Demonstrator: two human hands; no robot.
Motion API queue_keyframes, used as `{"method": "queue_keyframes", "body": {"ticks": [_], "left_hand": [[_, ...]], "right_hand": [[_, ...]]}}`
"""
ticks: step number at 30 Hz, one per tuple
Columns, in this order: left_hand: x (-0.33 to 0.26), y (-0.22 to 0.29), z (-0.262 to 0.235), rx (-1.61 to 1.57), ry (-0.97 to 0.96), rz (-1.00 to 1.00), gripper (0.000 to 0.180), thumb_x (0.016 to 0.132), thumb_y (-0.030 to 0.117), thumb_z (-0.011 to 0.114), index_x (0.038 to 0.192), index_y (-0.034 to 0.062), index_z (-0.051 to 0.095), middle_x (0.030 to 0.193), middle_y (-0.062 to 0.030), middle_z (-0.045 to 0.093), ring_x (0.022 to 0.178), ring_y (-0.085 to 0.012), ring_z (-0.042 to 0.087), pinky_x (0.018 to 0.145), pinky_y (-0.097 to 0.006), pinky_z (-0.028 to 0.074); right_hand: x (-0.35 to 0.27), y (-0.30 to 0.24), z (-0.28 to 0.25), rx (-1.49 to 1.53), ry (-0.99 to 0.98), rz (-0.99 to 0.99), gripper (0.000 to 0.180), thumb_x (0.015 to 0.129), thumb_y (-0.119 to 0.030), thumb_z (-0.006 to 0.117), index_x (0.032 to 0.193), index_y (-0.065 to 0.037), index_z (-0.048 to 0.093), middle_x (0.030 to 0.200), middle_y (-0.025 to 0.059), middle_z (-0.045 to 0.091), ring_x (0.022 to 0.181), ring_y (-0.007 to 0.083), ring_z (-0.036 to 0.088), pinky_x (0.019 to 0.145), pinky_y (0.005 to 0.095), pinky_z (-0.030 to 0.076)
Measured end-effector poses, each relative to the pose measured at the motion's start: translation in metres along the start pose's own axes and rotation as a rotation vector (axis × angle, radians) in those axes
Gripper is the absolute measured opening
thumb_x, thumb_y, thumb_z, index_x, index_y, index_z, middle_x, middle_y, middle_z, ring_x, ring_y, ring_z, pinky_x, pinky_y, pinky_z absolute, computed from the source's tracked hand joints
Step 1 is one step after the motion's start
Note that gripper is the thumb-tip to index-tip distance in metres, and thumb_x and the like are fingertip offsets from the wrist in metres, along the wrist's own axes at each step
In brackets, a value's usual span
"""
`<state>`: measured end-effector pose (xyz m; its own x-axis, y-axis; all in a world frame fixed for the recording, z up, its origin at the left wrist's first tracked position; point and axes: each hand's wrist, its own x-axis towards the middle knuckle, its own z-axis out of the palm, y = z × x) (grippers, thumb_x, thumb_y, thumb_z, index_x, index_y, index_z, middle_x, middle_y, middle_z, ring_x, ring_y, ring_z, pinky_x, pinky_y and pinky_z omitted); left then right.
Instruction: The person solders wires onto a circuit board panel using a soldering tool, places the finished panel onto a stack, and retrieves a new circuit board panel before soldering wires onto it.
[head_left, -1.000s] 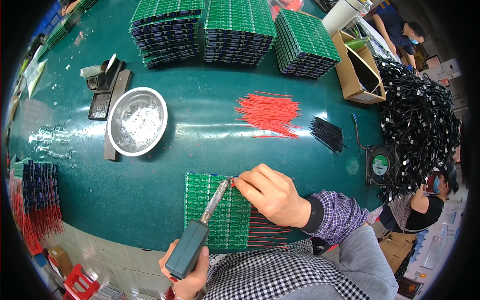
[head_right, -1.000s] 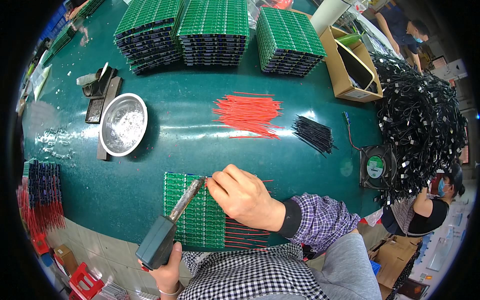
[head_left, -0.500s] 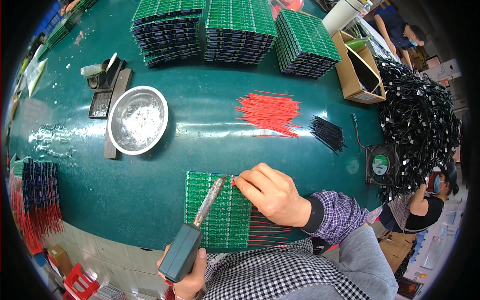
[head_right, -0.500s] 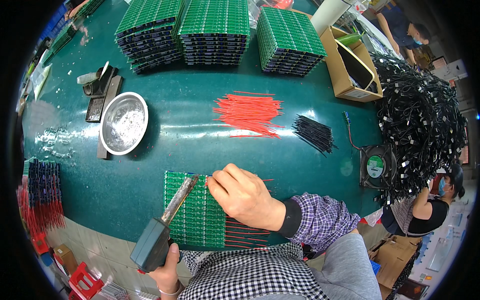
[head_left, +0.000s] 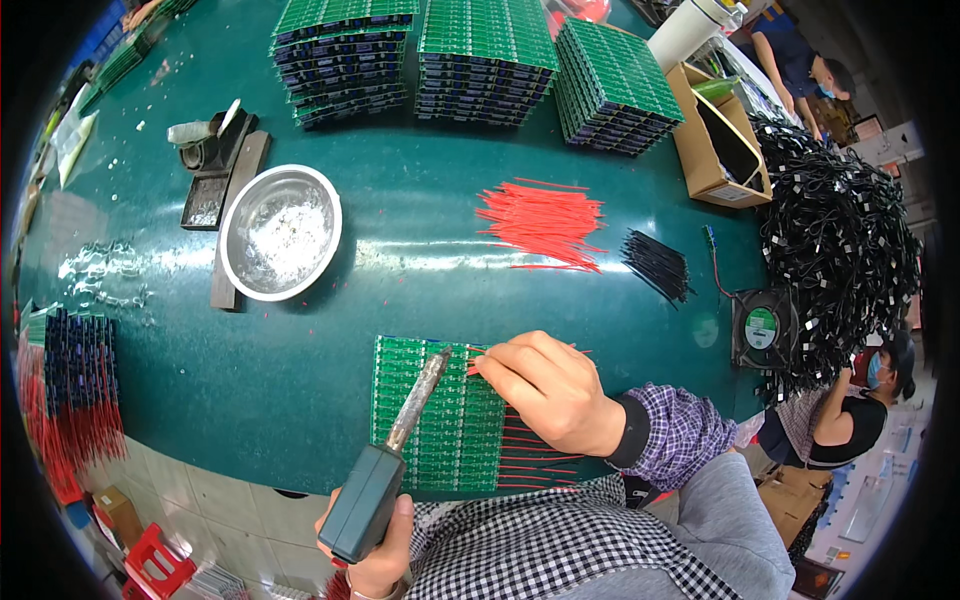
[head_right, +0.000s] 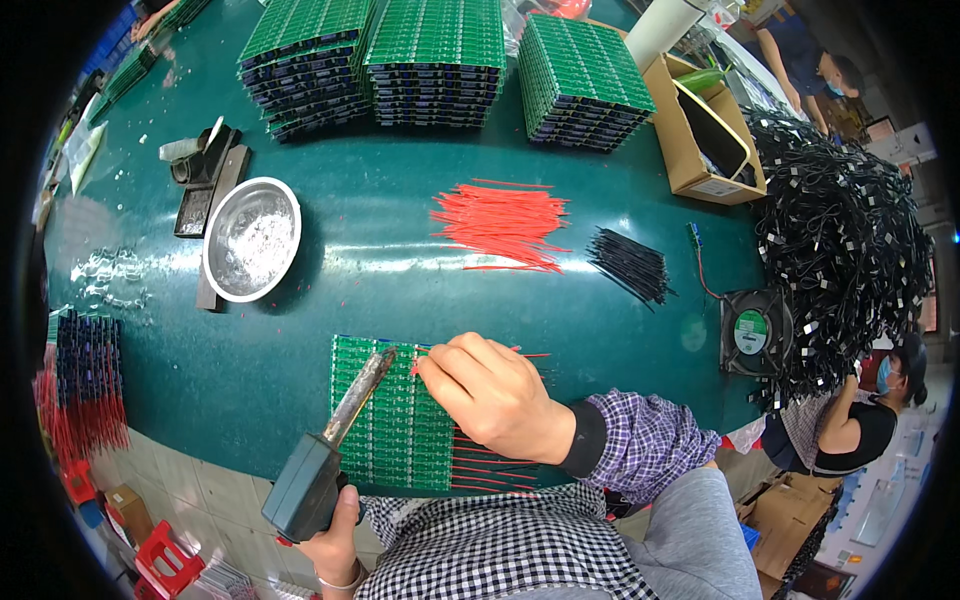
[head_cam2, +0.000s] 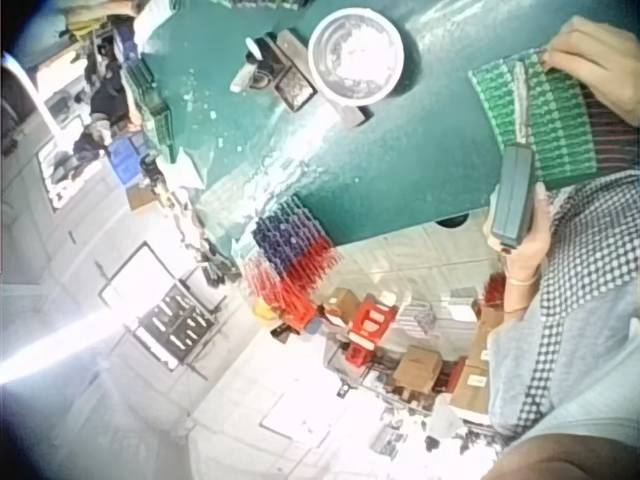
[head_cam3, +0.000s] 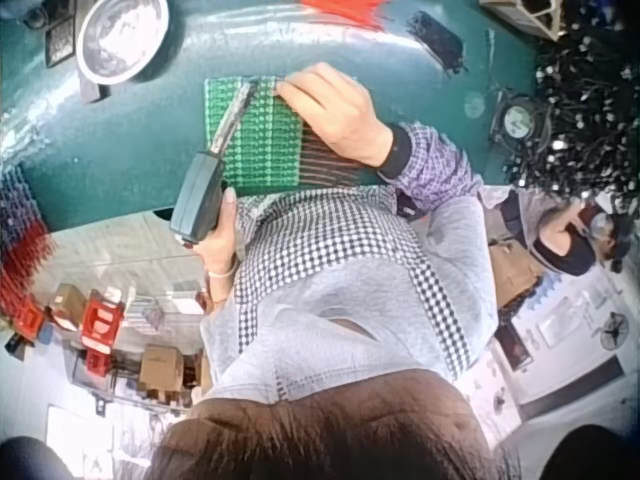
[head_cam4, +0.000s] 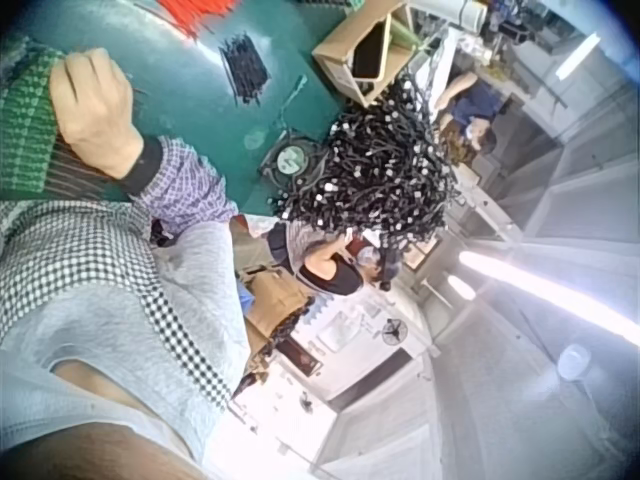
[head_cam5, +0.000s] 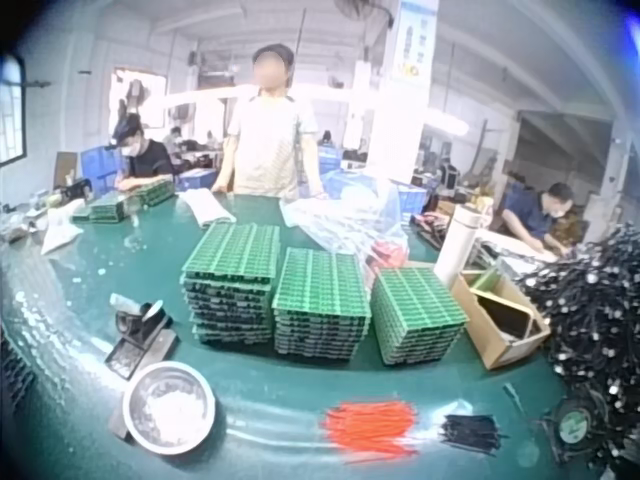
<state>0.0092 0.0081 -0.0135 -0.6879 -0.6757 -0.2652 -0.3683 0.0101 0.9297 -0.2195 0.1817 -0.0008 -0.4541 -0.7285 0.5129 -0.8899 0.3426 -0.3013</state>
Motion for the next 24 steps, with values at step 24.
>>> {"method": "queue_keyframes", "body": {"ticks": [24], "left_hand": [[0.009,0.010,0.002,0.185,-0.147,0.255,0.036,0.076,0.003,0.086,0.107,-0.0045,0.069,0.094,-0.0074,0.069,0.078,-0.0142,0.062,0.069,-0.028,0.049]], "right_hand": [[-0.007,0.000,0.008,-0.002,-0.049,0.009,0.030,0.068,-0.004,0.072,0.096,0.005,0.069,0.092,0.0109,0.067,0.076,0.0222,0.064,0.062,0.0315,0.055]]}}
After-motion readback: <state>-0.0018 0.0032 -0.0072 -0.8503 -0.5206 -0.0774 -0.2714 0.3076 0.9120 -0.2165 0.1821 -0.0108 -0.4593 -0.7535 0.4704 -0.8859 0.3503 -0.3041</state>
